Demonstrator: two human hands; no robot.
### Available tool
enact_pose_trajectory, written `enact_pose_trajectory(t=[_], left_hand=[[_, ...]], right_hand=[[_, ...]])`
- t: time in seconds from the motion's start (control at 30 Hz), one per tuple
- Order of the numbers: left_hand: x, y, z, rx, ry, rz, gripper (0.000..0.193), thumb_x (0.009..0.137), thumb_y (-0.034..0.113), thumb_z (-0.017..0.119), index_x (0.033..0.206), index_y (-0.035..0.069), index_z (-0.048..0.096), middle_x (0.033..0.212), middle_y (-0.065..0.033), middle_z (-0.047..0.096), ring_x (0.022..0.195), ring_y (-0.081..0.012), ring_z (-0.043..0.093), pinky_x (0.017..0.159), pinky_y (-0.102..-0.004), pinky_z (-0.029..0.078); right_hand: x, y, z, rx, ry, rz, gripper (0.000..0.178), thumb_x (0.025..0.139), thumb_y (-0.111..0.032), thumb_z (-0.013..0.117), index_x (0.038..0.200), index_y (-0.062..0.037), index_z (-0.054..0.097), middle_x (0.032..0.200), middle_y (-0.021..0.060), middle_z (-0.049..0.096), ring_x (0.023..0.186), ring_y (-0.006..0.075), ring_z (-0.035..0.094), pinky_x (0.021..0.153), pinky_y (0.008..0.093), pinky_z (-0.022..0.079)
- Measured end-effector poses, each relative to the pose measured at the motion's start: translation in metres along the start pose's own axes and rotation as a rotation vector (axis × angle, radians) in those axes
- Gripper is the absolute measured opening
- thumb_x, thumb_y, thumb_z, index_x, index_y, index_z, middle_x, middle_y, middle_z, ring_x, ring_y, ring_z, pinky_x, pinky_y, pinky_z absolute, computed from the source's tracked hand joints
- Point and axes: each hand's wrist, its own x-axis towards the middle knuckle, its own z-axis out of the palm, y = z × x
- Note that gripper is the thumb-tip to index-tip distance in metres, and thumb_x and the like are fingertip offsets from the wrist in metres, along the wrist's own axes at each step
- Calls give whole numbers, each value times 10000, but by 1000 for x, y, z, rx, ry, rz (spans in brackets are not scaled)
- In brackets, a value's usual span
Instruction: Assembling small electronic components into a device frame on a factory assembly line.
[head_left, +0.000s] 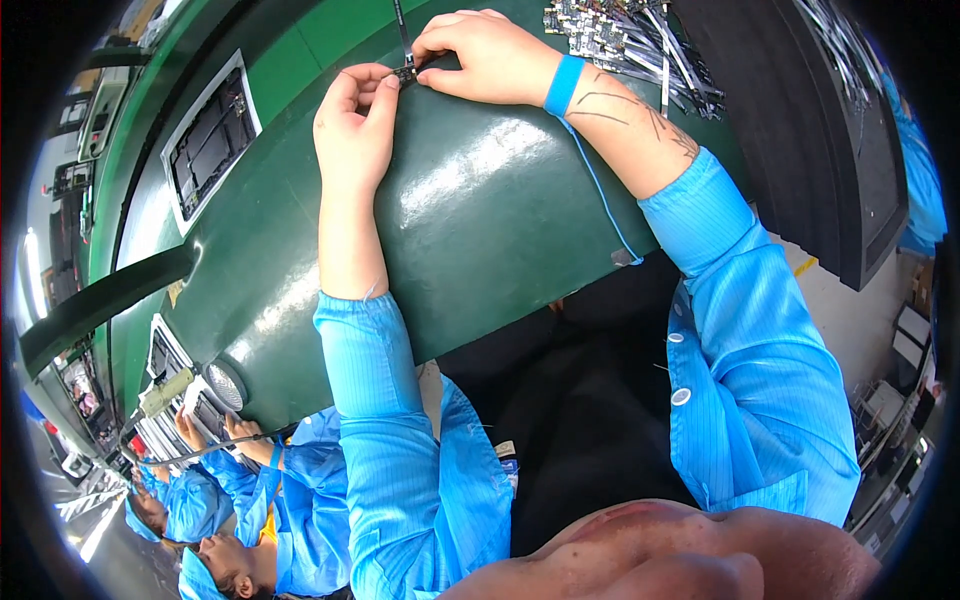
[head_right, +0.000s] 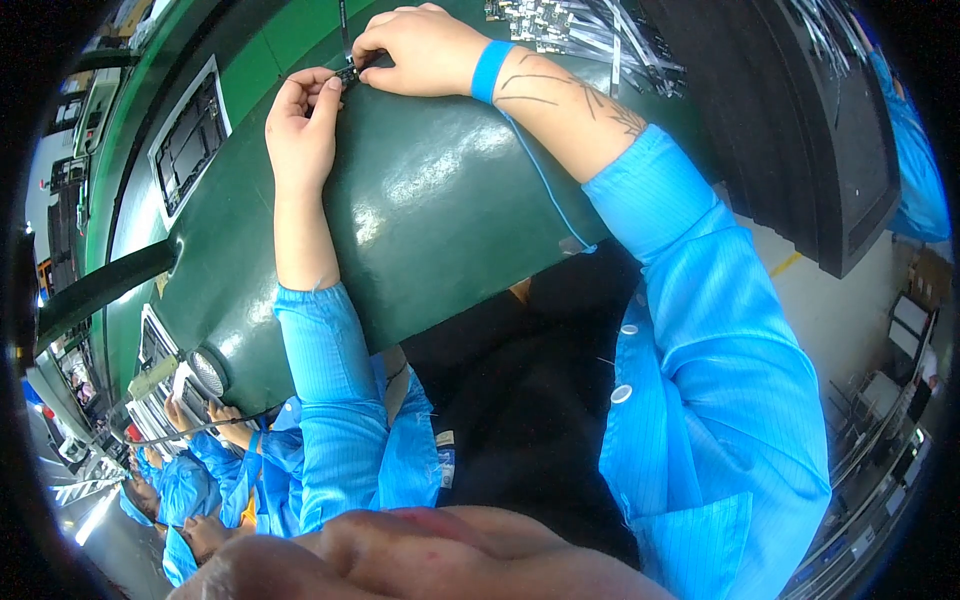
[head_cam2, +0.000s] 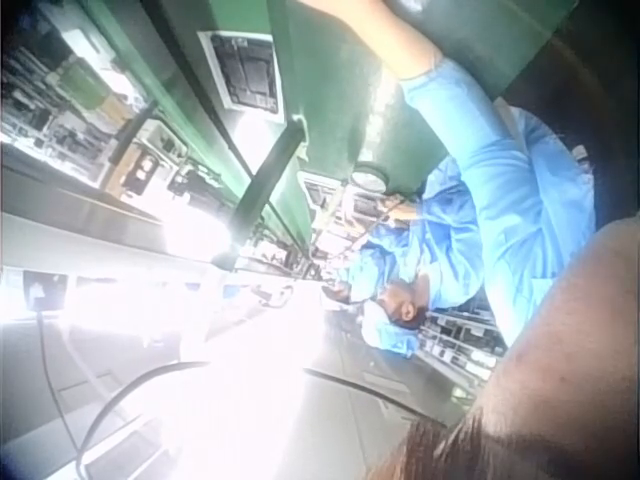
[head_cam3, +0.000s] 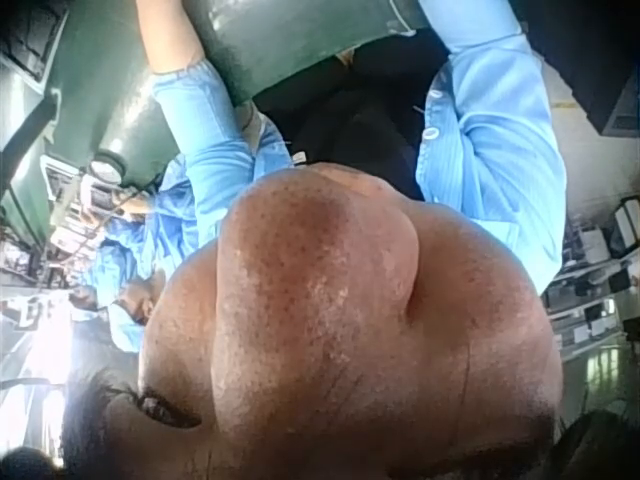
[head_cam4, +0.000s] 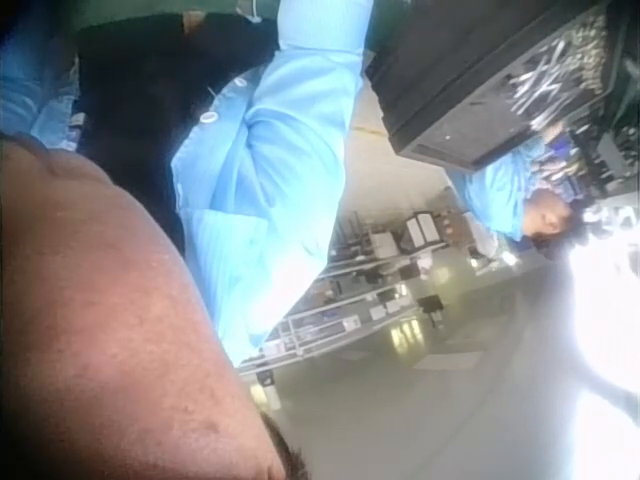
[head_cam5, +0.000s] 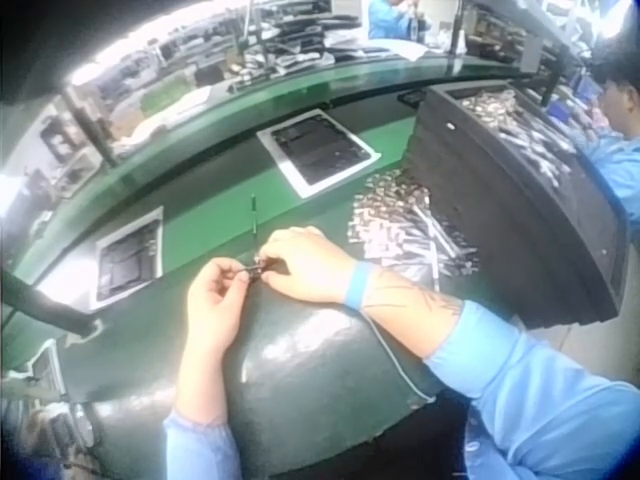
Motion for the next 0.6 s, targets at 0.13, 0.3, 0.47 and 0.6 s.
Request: enact_pose_trajectory(t=[0.13,0.3,0.47,0.6], left_hand=[[1,4,4,3,7,-10,141,950,114,721,1054,20,709,890,-15,719,780,-74,645,747,-240,528],[4,4,7,-15,8,-11,150,952,114,718,1070,21,708,900,-14,720,784,-75,644,749,-242,529],[3,7,10,32,16,-20,152,951,110,714,1076,24,710,910,-18,720,794,-79,646,754,-249,534],[3,4,14,1,0,-6,173,951,98,703,1110,30,703,912,-18,711,811,-82,650,767,-252,537]], right_hand=[[0,4,-2,16,-20,18,214,852,-190,703,1011,-52,740,1053,141,709,1071,349,651,967,460,485],[1,4,-8,14,-22,0,217,853,-186,700,1017,-51,742,1052,144,711,1062,351,655,962,455,490],[0,9,-7,13,-11,0,211,849,-180,705,1009,-50,747,1032,150,715,1039,350,666,944,452,505],[-3,8,-13,55,-20,13,204,847,-181,709,999,-51,749,1018,152,716,1025,349,671,932,452,512]])
